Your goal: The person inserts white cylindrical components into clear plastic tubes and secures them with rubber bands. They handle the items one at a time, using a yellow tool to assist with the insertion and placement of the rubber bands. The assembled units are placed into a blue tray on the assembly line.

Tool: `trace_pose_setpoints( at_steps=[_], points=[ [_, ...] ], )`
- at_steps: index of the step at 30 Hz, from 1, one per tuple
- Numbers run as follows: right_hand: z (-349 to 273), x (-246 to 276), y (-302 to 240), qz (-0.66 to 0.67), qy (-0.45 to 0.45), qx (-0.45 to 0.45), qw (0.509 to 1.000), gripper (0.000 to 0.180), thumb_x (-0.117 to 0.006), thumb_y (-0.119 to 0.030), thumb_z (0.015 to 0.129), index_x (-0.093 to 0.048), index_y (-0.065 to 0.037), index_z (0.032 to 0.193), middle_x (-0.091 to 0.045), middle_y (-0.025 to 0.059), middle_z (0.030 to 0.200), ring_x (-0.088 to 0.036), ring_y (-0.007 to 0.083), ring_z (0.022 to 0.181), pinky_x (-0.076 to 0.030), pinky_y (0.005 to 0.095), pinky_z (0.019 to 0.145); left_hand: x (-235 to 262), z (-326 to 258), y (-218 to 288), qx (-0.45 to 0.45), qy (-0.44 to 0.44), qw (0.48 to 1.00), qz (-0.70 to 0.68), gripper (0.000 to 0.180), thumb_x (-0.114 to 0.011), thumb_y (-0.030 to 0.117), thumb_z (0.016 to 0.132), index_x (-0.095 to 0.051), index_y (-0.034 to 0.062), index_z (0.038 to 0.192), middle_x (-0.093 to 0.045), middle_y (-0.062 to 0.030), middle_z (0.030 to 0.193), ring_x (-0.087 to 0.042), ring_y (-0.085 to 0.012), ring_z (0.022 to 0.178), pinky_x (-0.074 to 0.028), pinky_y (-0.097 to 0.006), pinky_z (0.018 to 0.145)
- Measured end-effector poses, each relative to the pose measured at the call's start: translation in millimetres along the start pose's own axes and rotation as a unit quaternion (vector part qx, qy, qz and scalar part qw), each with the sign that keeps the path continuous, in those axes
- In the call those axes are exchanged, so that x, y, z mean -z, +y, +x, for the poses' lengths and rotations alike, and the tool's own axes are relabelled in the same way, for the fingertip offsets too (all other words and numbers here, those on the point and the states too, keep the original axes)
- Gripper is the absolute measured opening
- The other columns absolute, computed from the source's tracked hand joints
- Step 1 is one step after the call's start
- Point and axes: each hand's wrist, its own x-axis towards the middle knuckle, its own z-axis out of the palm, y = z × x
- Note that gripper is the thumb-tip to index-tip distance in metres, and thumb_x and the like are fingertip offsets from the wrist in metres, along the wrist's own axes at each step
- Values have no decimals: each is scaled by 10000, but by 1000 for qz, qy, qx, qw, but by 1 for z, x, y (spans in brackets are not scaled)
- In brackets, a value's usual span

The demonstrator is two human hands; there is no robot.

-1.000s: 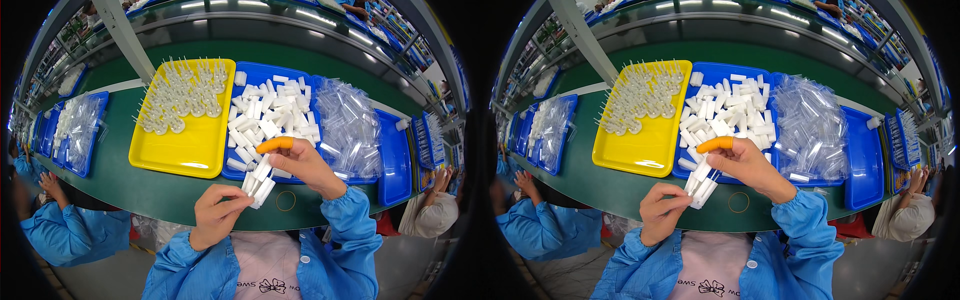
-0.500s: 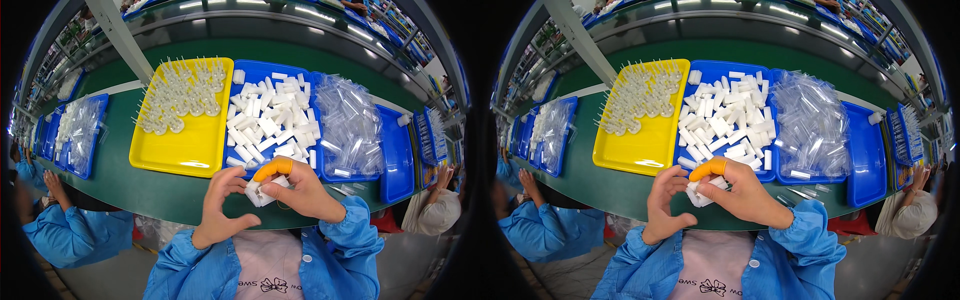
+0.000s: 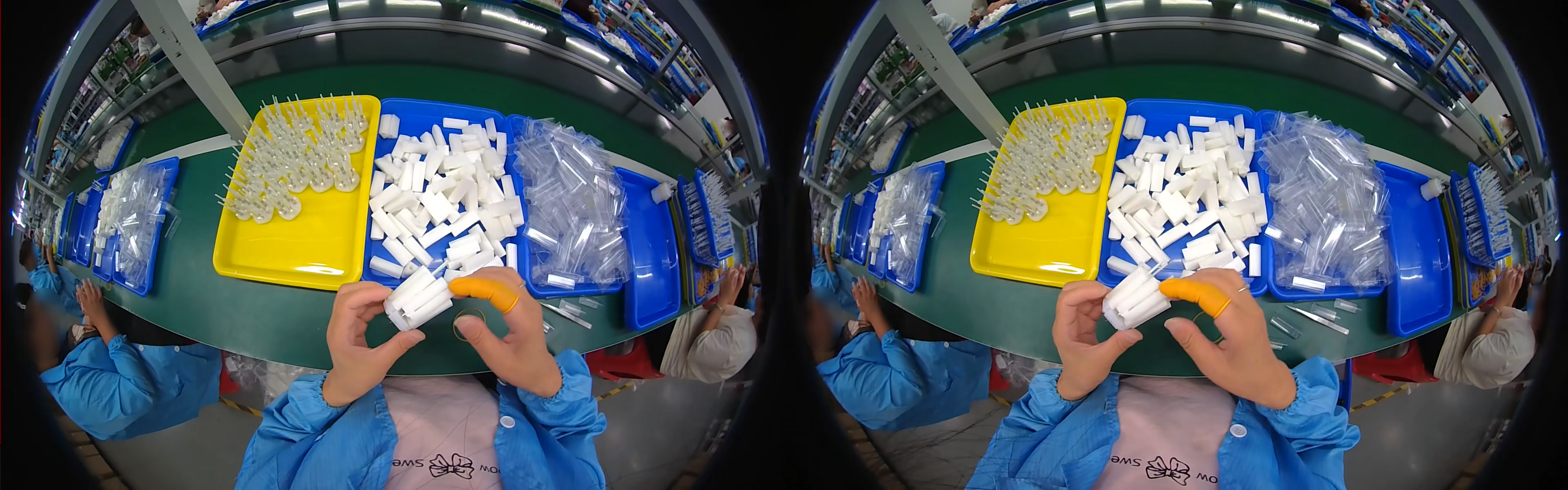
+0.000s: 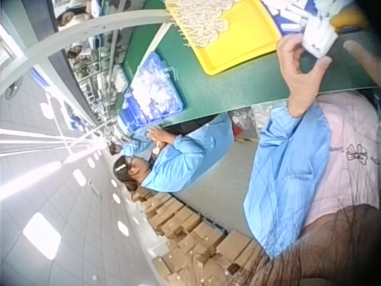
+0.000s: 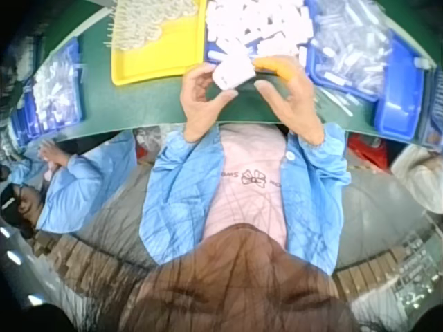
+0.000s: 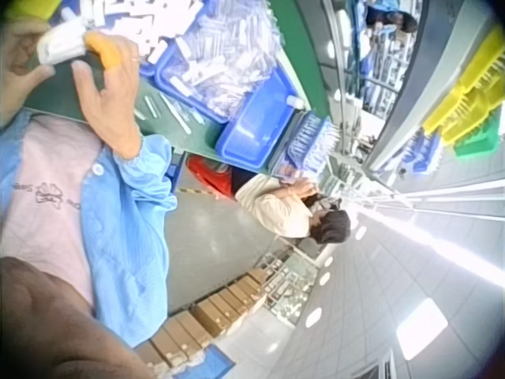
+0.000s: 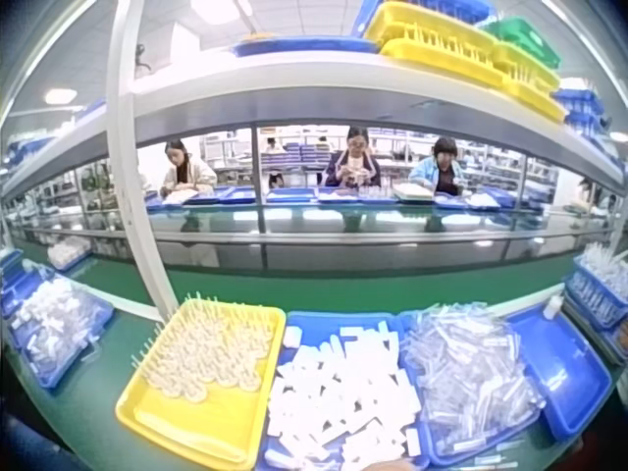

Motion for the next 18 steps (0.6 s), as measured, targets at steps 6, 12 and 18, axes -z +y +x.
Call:
trace_pose_setpoints(
  at_steps=[6,12,18],
  points=[
    [-5,-3,-3,15,11,18,1000,332,-692,-87,772,-631,0,1087,-607,130,1075,-548,309,1010,-427,380,884,8,-2,0,-54,9,997,56,507,-824,-29,629,-548,6,1053,-506,-141,1130,-570,-233,1012,-495,-327,885],
    [-10,-7,-1,81,-4,2,997,332,-682,-60,768,-626,10,1088,-585,128,1115,-555,291,1023,-433,363,882,7,-4,6,-61,25,995,75,471,-823,-24,631,-570,1,1027,-525,-143,1099,-572,-238,1027,-488,-331,897],
    [-3,3,-3,56,17,-21,998,339,-696,-53,746,-634,-10,1077,-574,135,1111,-559,290,1029,-432,348,896,5,4,5,72,63,986,-138,565,-707,-104,724,-459,-21,1225,-516,-120,1150,-560,-219,1071,-450,-334,962]
  ],
)
